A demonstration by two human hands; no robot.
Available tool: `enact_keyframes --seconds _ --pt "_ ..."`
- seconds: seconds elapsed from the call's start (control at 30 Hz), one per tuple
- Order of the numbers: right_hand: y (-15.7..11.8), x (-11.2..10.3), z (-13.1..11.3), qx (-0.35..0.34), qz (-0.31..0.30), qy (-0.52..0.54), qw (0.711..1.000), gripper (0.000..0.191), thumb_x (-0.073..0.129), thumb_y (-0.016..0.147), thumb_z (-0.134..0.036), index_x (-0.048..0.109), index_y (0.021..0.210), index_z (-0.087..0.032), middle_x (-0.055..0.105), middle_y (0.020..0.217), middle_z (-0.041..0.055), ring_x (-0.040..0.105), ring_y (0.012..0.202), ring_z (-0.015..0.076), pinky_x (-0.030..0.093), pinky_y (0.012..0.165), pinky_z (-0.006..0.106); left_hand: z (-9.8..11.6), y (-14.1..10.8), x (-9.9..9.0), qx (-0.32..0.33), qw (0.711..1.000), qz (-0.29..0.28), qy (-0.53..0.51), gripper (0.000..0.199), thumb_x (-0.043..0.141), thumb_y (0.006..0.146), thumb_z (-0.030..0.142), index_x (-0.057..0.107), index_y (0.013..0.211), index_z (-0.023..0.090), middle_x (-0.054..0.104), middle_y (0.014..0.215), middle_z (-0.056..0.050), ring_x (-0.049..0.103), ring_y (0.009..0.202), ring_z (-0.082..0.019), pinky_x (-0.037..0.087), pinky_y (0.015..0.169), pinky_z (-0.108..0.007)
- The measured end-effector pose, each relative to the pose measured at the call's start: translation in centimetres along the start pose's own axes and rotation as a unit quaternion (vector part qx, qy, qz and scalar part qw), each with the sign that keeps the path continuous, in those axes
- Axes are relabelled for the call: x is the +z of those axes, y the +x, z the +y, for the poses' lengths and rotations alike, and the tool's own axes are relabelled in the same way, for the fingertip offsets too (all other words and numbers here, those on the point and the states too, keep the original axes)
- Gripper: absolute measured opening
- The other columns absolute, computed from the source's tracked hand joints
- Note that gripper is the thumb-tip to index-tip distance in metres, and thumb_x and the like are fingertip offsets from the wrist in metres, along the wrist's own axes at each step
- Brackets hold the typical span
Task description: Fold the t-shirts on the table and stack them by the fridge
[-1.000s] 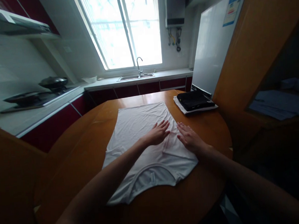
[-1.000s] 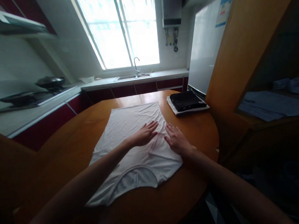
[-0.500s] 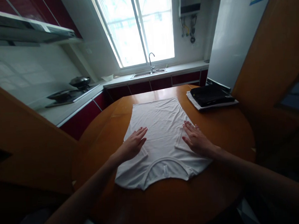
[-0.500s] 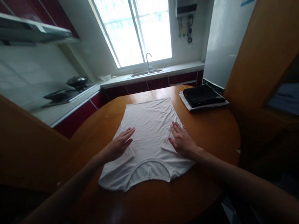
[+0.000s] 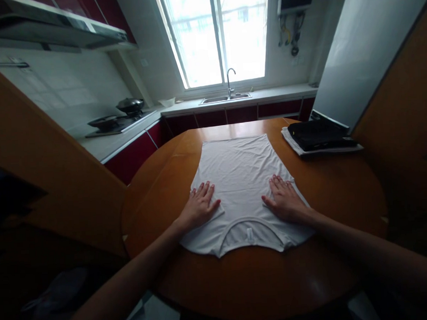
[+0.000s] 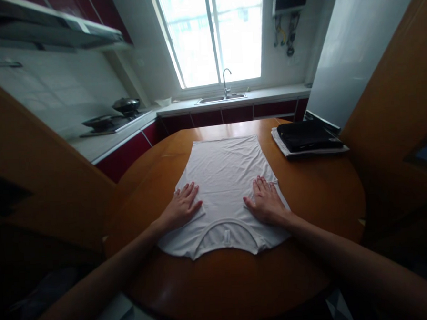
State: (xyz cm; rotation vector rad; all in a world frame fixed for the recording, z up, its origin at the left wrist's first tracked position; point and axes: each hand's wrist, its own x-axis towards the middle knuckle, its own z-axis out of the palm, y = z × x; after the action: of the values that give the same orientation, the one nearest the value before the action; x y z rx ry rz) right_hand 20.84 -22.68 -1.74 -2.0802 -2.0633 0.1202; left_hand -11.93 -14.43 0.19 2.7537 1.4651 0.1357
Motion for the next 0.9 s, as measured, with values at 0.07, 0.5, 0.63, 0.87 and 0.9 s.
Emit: enact_keyframes --seconds 0.07,0.5,0.63,0.87,0.9 --pt "0.0 0.0 0.1 0.0 -0.004 -0.002 1.0 0.081 0.034 0.097 -0.056 0.03 0.155 0.001 0.021 0.164 0.0224 0.014 0.154 0.0316 0.012 0.123 0.05 -0.1 -0.1 0.0 0.003 1.0 0.003 0.0 0.075 0.026 0.101 0.062 0.034 0.156 0.011 0.021 0.164 -0.018 0.016 0.153 -0.034 0.017 0.122 -0.056" --pt "-1.5 -3.3 2.0 -0.131 0.136 0.165 0.968 0.049 0.046 0.099 -0.041 0.058 0.137 -0.012 0.042 0.156 0.0181 0.035 0.147 0.0297 0.032 0.119 0.05 -0.4 -1.4 -3.2 0.087 0.985 0.055 -0.137 0.061 0.035 0.103 0.053 0.043 0.152 0.017 0.037 0.159 -0.017 0.03 0.149 -0.031 0.027 0.12 -0.054" --pt "-5.0 -5.0 4.2 -0.232 0.145 0.212 0.938 0.03 0.054 0.099 -0.034 0.069 0.122 -0.024 0.06 0.139 0.011 0.055 0.13 0.0263 0.046 0.109 0.046 -1.3 -4.6 -5.9 0.207 0.951 0.049 -0.226 0.04 0.054 0.101 0.04 0.061 0.137 0.025 0.059 0.137 -0.012 0.056 0.127 -0.023 0.045 0.109 -0.041" --pt "-10.0 -5.4 7.4 -0.313 0.074 0.189 0.928 0.025 0.067 0.092 -0.031 0.073 0.117 -0.032 0.066 0.129 0.0085 0.06 0.117 0.0246 0.053 0.097 0.041 -3.0 -10.8 -5.0 0.263 0.932 0.027 -0.248 0.032 0.07 0.092 0.035 0.07 0.124 0.031 0.065 0.114 -0.009 0.061 0.106 -0.021 0.053 0.092 -0.033" --pt "-10.4 -5.3 7.6 -0.318 0.065 0.185 0.927 0.027 0.069 0.091 -0.032 0.072 0.118 -0.032 0.065 0.13 0.0084 0.059 0.119 0.0247 0.053 0.098 0.041 -3.2 -11.4 -4.8 0.264 0.933 0.029 -0.244 0.034 0.07 0.092 0.035 0.07 0.125 0.031 0.065 0.115 -0.009 0.06 0.107 -0.021 0.053 0.093 -0.034"
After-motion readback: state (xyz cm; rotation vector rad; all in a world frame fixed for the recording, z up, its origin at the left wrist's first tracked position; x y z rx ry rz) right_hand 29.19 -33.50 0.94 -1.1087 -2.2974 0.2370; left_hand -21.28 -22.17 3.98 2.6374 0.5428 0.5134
